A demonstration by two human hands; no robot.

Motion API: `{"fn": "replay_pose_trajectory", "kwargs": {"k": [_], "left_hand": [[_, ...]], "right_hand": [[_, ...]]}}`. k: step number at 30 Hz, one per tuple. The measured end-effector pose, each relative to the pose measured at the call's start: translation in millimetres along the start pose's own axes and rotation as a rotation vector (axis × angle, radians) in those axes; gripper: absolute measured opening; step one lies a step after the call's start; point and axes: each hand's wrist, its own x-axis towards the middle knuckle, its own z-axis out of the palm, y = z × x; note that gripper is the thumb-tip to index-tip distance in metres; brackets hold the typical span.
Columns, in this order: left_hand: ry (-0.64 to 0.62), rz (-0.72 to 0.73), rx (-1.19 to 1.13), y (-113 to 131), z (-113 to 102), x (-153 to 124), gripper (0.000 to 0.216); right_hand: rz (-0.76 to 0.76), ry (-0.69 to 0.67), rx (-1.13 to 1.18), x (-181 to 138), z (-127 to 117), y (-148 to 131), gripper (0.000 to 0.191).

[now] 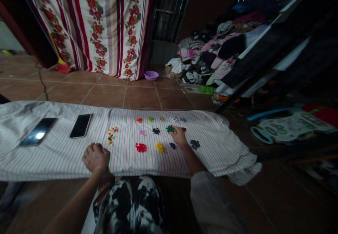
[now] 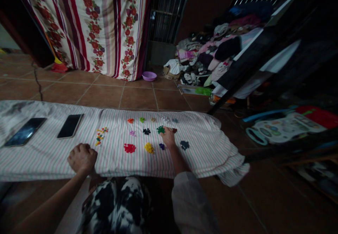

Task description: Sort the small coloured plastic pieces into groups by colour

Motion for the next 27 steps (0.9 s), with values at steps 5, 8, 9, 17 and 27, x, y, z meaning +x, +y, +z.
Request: {"fn": "replay_pose_trajectory", "kwargs": {"k": [5,8,9,17,27], "left_hand": [[0.005,0.007,0.005,-2.3,3.4,-0.4,0.028],[0.009,0.011,0.014,-1.9,3.2,-0.5,0.028],[0.005,0.008,0.017,-1.3,2.5,-0.4,0.029],[-0.046,-0.02,0.043,5.1,-5.0,1.3,0.032],[-0.056,-0.033,0.058,4.1,-2.7,1.2,0.033]], "right_hand": [[-0.082,0.015,-0.112,3.7,0.7,0.9,0.033],[-0.139,0.015,-0.242,5.5,3.5,-1.7,0.042],[-0.161,0.014,-0.272,6.6,5.0,-2.8,0.045],[-0.374,-0.121,-0.286,16.4,5.5,-2.7,0.03],[-0.334,-0.216,-0.291,31.3,2.3,-5.1,0.025]]}}
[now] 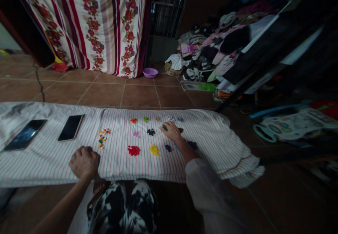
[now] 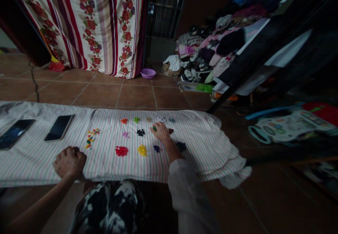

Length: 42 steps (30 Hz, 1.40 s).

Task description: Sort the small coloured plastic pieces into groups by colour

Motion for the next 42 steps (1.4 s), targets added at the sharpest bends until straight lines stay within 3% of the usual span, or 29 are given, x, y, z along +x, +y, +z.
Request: {"fn": "replay_pose_trajectory", "kwargs": {"k": [5,10,18,25,30,35,38,42], "left_hand": [[-0.005,0.014,0.021,-3.1,2.5,0.4,0.034],[-0.021,0.007,0.013,-1.8,-0.4,-0.2,0.035],[-0.072,-0.037,-0.033,2.8,-10.3,-1.2,0.036],[-0.061,-0.02,-0.003,0.7,-6.1,-0.4,0.036],[-0.029,0.0,-0.02,-1.9,-1.6,-0.9,0.034],[0.003,-0.009,-0.051,-2.8,-0.5,-1.9,0.033],[-0.015,-0.014,-0.064,-1.6,-3.5,-2.3,0.033],[-0.02,-0.006,-0.036,-0.5,-6.7,-2.6,0.035]], "right_hand": [[0.111,0.05,0.155,-5.5,-3.8,17.0,0.03],[0.276,0.106,0.165,-29.8,-10.9,32.6,0.029],[0.2,0.048,0.201,-44.7,-9.4,12.3,0.028],[0.312,0.129,0.159,-47.6,4.8,-7.9,0.017],[0.228,0.09,0.236,-48.2,1.2,-10.0,0.023],[0.247,0.126,0.181,-50.1,0.5,-8.5,0.009],[0.266,0.126,0.187,-51.2,-3.1,-11.3,0.017],[0.18,0.04,0.176,-50.1,-10.1,-18.2,0.031]]}}
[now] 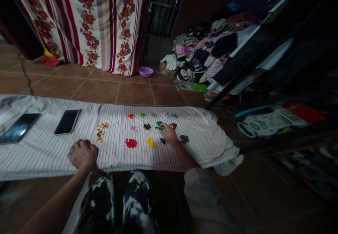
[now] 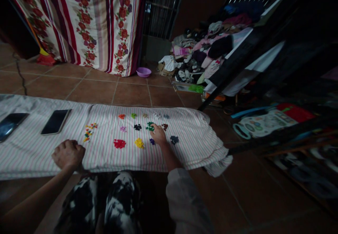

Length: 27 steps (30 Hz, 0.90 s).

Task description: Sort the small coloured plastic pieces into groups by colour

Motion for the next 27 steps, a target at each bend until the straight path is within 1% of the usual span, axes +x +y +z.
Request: {"fn": "replay_pose_trajectory", "kwargs": {"k": [3,7,11,14,17,21,24,27], "left_hand": [[0.012,0.013,0.004,-0.8,1.8,0.0,0.034],[0.033,0.019,-0.024,-2.6,5.3,0.9,0.032],[-0.002,0.006,-0.051,-2.3,3.9,2.0,0.03],[0.001,-0.002,-0.061,-1.6,3.0,2.0,0.029],[0.017,0.009,-0.061,-2.4,4.5,1.6,0.029],[0.025,0.019,-0.046,-3.2,5.2,1.5,0.029],[0.009,0.011,-0.031,-2.2,3.1,1.7,0.029],[0.006,0.013,-0.021,-1.4,2.1,1.7,0.03]], "right_hand": [[0.009,-0.017,-0.073,0.5,0.9,-2.8,0.022],[0.029,0.057,-0.066,0.1,6.0,0.1,0.013],[0.035,0.103,-0.036,-1.0,6.9,2.5,0.019],[-0.011,0.084,-0.041,-2.0,6.3,1.7,0.027],[-0.046,0.049,-0.08,-2.8,7.4,0.5,0.025],[-0.018,0.041,-0.088,-3.5,8.7,0.9,0.015],[-0.009,0.061,-0.02,-2.7,7.9,4.0,0.016],[0.071,0.098,0.055,1.0,6.7,7.9,0.02]]}}
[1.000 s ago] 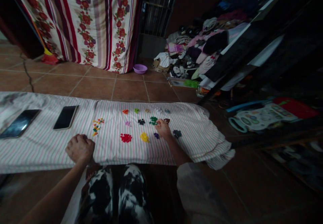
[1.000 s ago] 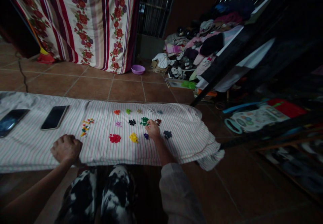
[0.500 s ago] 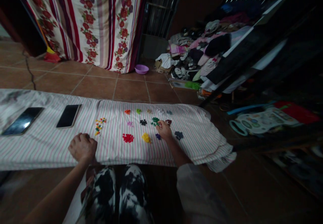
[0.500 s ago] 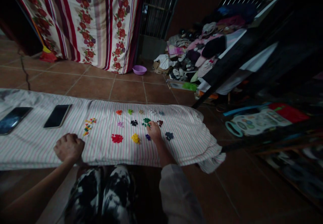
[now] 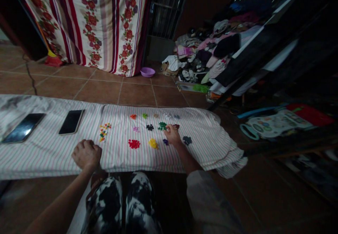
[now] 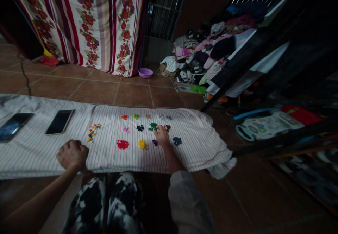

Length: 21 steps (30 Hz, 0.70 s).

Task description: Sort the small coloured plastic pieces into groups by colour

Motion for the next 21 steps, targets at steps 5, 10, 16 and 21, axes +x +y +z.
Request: {"fn": "replay_pose_trajectory", "kwargs": {"k": [5,10,16,21], "left_hand": [[0.034,0.015,-0.005,-1.0,2.5,-1.2,0.03],[0.015,0.002,-0.023,0.0,0.8,-1.1,0.03],[0.003,-0.008,-0.017,1.1,-1.6,0.2,0.031],[0.034,-0.001,-0.031,-0.9,3.6,0.0,0.029]], "right_hand": [[0.085,-0.017,-0.013,7.1,0.7,1.5,0.03],[0.051,-0.017,-0.054,3.5,2.1,1.5,0.02],[0.019,-0.007,-0.018,3.3,-0.5,1.4,0.031],[0.022,-0.09,-0.097,6.3,-1.2,-4.5,0.029]]}}
